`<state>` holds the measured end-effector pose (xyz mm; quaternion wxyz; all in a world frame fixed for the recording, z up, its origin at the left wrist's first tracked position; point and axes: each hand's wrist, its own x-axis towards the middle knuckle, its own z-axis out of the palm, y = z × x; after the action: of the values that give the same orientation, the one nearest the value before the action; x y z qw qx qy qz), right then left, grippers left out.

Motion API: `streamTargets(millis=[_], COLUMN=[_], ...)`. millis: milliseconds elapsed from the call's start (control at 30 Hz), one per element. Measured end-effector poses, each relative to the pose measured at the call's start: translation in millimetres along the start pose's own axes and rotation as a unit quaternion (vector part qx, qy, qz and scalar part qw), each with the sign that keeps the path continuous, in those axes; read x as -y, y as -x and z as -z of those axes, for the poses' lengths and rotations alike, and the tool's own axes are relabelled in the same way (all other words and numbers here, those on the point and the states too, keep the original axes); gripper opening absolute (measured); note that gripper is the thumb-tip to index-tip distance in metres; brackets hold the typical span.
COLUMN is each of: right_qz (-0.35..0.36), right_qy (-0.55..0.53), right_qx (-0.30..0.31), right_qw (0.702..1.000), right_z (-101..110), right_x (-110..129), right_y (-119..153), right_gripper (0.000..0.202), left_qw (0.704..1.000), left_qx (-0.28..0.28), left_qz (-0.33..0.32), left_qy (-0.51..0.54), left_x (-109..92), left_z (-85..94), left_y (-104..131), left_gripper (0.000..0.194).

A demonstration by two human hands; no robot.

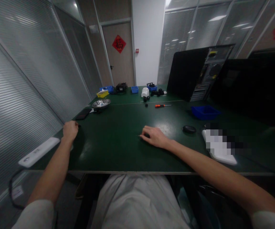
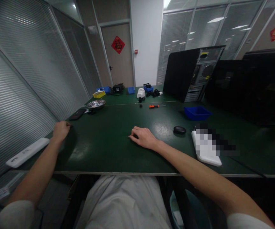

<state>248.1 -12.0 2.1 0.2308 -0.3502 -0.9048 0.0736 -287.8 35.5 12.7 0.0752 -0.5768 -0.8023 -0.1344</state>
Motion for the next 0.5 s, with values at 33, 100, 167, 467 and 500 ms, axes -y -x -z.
streamTargets(millis=[33, 100, 167, 467, 500], right_qz=[-0.002, -0.001, 0.000, 0.007, 0.008], right_qy=[0.000, -0.001, -0.001, -0.003, -0.004], right_qx=[0.000, 0.002, 0.003, 0.002, 0.002], right_qw=[1.000, 1.000, 1.000, 1.000, 1.000], right_z=[-0.2, -0.4, -0.2, 1.8, 1.9], right_x=[0.1, 0.3, 0.5, -0.5, -0.7], right_y=[-0.1, -0.1, 0.2, 0.8, 0.9], right_gripper=[0.019, 0.019, 0.019, 0.020, 0.020], left_qw=[1.000, 1.000, 1.000, 0.999, 0.999], left_qx=[-0.003, -0.006, -0.001, -0.005, 0.002], left_qz=[-0.001, 0.007, 0.009, 0.015, 0.013], left_qy=[-0.007, -0.023, -0.025, -0.045, -0.034], left_x=[1.0, 1.9, 1.6, -16.3, -18.5], left_z=[-0.2, -0.4, -0.7, 2.6, 4.2], left_y=[-0.3, -0.6, -0.3, 7.7, 8.9], left_gripper=[0.033, 0.033, 0.033, 0.030, 0.029])
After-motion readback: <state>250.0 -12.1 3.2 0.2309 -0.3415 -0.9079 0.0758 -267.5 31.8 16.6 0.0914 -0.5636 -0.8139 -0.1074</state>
